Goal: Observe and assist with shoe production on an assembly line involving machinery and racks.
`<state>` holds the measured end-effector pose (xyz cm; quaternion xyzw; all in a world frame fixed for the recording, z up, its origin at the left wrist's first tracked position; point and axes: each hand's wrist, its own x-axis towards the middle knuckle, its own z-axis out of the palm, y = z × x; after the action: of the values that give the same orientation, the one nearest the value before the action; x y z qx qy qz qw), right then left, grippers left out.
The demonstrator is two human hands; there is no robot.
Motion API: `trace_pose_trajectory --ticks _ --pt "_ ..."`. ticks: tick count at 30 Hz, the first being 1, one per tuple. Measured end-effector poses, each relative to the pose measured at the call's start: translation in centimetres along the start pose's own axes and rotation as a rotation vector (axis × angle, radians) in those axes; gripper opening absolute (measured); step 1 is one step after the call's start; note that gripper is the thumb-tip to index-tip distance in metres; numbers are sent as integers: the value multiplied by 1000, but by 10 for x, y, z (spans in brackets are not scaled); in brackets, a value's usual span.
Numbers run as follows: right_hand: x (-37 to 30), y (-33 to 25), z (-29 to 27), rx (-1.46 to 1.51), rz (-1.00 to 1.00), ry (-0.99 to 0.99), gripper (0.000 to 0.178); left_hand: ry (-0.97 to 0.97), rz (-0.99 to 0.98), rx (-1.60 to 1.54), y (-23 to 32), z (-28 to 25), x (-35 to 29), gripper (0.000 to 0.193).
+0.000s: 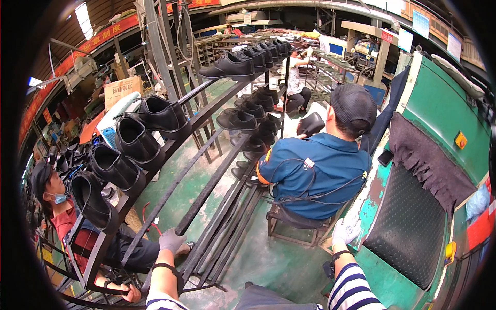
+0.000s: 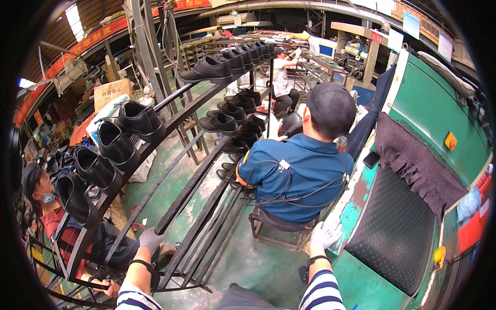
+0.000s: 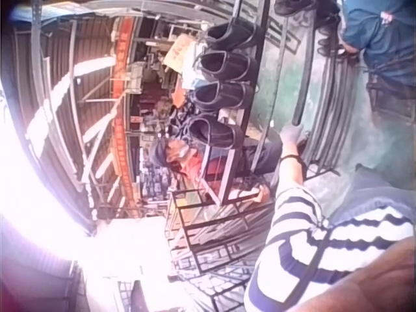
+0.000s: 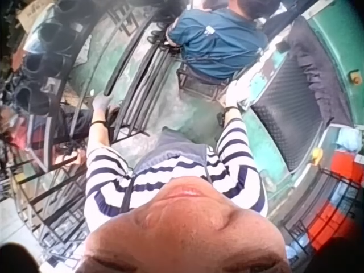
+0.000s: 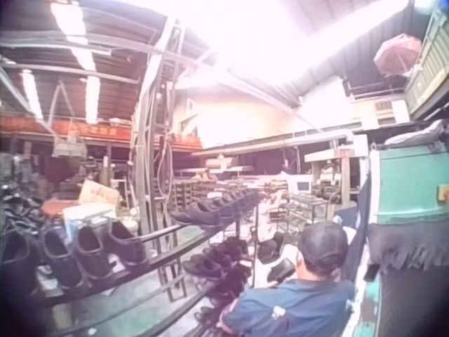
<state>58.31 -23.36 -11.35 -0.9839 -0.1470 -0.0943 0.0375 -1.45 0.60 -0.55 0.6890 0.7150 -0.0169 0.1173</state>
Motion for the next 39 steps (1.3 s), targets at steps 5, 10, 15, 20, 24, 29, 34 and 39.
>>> trace_pose_trajectory --ticks 5,10,15,20,24,29,34,39 --pt "-1 3 -2 26 0 4 68 -4 -1 -22 7 -3 -3 54" --pt "0 5 4 39 -1 9 67 -12 -12 -18 14 -9 -6 53" --pt "0 0 5 27 -1 3 67 49 19 -23 7 -8 -9 50" --pt "4 6 8 11 23 25 67 56 39 -38 22 -16 -16 47" --pt "-2 -1 2 46 11 68 64 90 60 -61 15 -17 -18 42" --pt "-2 1 0 76 7 132 60 50 45 -56 18 -15 -15 42" --pt "-2 -1 -7 100 17 129 59 43 47 -44 8 -5 -6 46" --pt "0 2 -13 89 33 90 60 37 35 -67 15 -3 -4 49"
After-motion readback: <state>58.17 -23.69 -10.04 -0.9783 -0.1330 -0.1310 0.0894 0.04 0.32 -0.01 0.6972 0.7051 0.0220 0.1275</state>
